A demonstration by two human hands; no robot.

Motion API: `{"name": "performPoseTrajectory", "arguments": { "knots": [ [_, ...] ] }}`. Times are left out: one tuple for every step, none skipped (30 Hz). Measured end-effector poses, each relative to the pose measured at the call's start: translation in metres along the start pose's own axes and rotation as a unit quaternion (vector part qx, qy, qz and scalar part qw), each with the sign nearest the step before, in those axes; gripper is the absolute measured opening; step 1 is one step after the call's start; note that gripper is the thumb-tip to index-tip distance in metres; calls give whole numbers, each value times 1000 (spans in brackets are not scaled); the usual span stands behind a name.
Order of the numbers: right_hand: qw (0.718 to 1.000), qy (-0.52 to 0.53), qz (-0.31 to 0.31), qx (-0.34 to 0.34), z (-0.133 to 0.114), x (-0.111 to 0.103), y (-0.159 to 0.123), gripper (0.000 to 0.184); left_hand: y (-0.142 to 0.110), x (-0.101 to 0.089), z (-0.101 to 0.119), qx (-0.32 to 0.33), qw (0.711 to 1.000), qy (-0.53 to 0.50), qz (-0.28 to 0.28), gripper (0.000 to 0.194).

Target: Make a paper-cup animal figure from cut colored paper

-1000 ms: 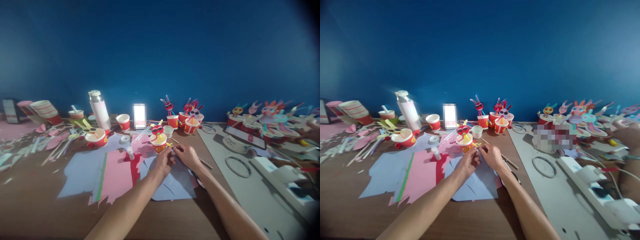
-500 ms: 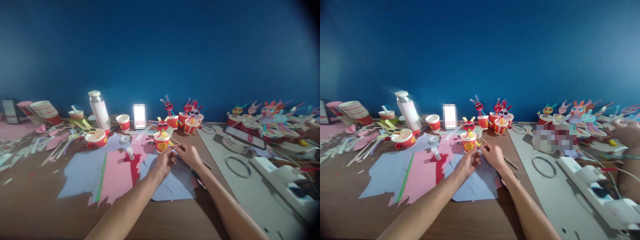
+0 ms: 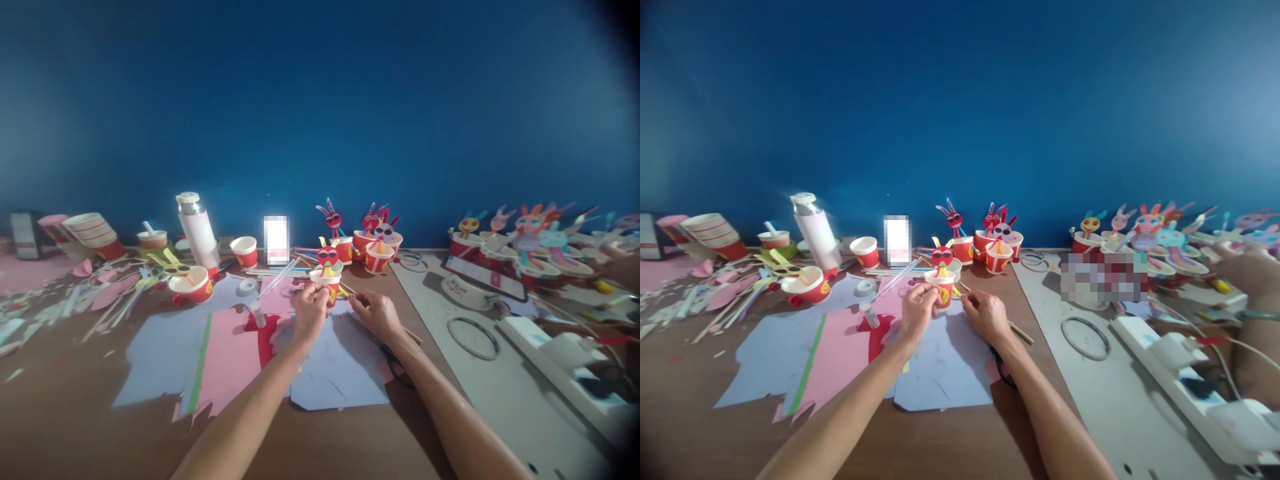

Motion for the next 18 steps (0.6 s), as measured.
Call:
{"name": "performPoseTrajectory", "arguments": {
  "knots": [
    [1000, 0, 0, -1, 0, 0, 0, 29, 1, -5, 1, 14, 1000, 15, 22, 7],
    [1000, 1, 0, -1, 1, 0, 0, 28, 2, -11, 1, 26, 998, 30, 43, 8],
    [1000, 3, 0, -1, 1, 0, 0, 28, 2, -17, 0, 37, 996, 46, 61, 7],
    [1000, 4, -1, 0, 1, 0, 0, 27, 1, -23, -3, 46, 994, 62, 74, 7],
    [1000, 7, -1, 0, 1, 0, 0, 26, -1, -29, -6, 52, 992, 78, 83, 7],
    [1000, 9, -1, 0, 0, 1, -1, 26, -2, -33, -10, 57, 990, 92, 86, 7],
    [1000, 11, -2, -1, 0, 1, -1, 25, -3, -36, -13, 63, 989, 106, 84, 10],
    [1000, 14, -3, -2, -1, 2, -2, 25, -4, -38, -16, 69, 987, 120, 78, 13],
    [1000, 16, -4, -3, -3, 2, -2, 25, -4, -38, -19, 78, 986, 133, 70, 17],
    [1000, 18, -5, -4, -4, 3, -2, 25, -4, -37, -20, 86, 984, 146, 61, 22],
    [1000, 20, -6, -5, -5, 3, -2, 26, -3, -36, -21, 94, 981, 158, 53, 26],
    [1000, 23, -8, -6, -7, 4, -2, 26, -2, -35, -22, 100, 979, 170, 48, 30],
    [1000, 25, -9, -6, -8, 4, -2, 26, -1, -34, -22, 103, 977, 181, 46, 32],
    [1000, 28, -10, -7, -9, 5, -2, 26, 1, -33, -22, 104, 975, 193, 47, 34],
    [999, 31, -12, -8, -10, 5, -2, 26, 3, -33, -23, 102, 972, 204, 49, 35],
    [999, 34, -13, -8, -11, 5, -2, 25, 5, -33, -23, 99, 970, 216, 52, 36],
    [999, 36, -14, -8, -12, 5, -2, 24, 6, -33, -24, 96, 967, 228, 55, 37],
    [999, 37, -15, -8, -12, 6, -2, 24, 8, -33, -24, 92, 965, 240, 58, 37]
  ]
}}
Point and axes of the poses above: each hand's wrist, its own y-axis towards the middle knuckle, its own x-axis out of the palm, z = x × y, the point moved 1 cm from there along y, towards the middle knuckle, and after that the axes turned 4 degrees about -x, right-handed, at the moved point
